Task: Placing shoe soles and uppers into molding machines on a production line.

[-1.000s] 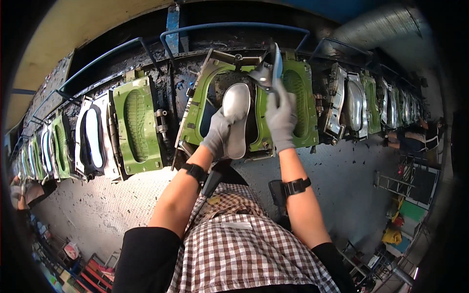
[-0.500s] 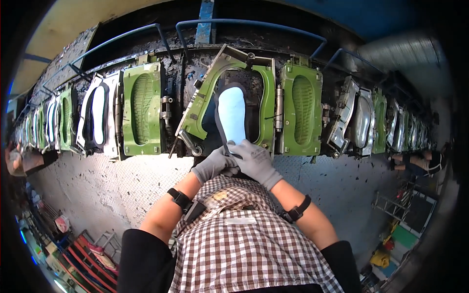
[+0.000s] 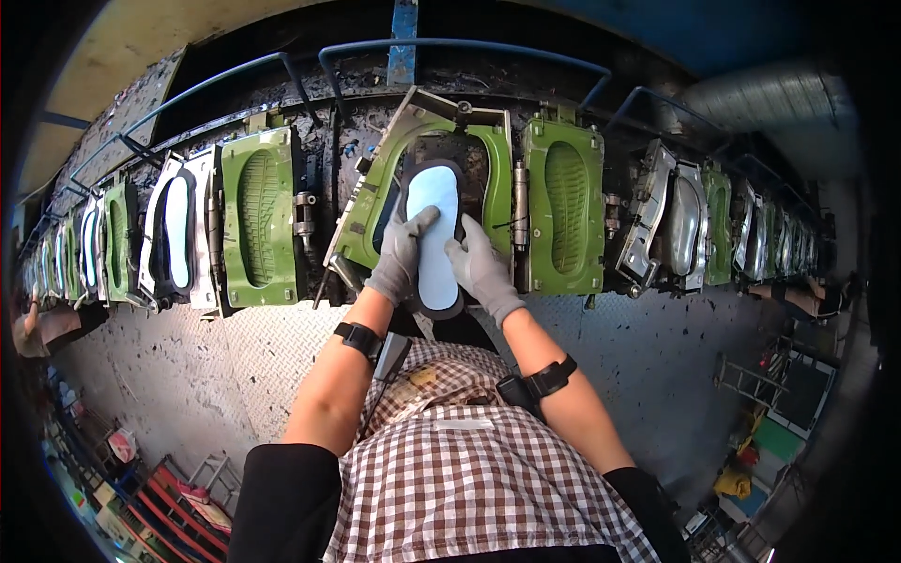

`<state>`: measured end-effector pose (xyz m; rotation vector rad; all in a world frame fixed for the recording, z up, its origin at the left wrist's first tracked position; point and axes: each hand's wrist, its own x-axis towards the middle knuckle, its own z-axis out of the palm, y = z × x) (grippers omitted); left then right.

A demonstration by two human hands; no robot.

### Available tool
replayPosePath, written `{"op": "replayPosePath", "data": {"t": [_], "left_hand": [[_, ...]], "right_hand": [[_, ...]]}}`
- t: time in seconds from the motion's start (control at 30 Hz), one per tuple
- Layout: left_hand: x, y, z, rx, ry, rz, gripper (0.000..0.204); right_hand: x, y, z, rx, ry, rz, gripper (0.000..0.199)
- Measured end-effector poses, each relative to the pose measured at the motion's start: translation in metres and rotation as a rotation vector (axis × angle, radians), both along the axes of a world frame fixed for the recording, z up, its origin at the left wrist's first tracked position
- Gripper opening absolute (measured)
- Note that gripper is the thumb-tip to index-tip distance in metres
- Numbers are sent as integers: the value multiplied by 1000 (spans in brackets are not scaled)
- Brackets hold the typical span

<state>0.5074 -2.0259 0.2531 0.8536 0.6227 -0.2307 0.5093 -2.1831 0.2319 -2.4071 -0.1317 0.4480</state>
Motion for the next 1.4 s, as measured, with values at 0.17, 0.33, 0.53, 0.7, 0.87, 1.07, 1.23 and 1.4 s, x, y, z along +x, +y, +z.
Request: {"op": "replayPosePath", "data": {"t": [0.17,0.33,0.53,0.7,0.87,1.07,1.23,1.4], "left_hand": [[9,-10,-16,72,-230,75,79],[54,-8,-34,159,-221,-92,85],[81,-22,-42,289,-272,-25,80],[36,10,-91,749,-210,-207,67],[45,-8,-17,519,79,-239,66],[87,-99,42,1177,-520,-108,66],[71,-254,83,1031,-958,-452,49],[-42,-442,83,797,-1241,-1077,35]], "right_hand": [[-12,1,2,245,-228,-139,59],[20,-8,3,75,-406,-70,57],[60,-17,16,31,-319,-44,55],[32,-35,36,57,-16,-4,53],[-61,-201,18,211,-442,-501,44],[-299,-369,-120,291,-638,-1586,29],[-457,-384,-159,399,-214,-2537,24],[-541,-403,-138,648,-420,-2823,28]]}}
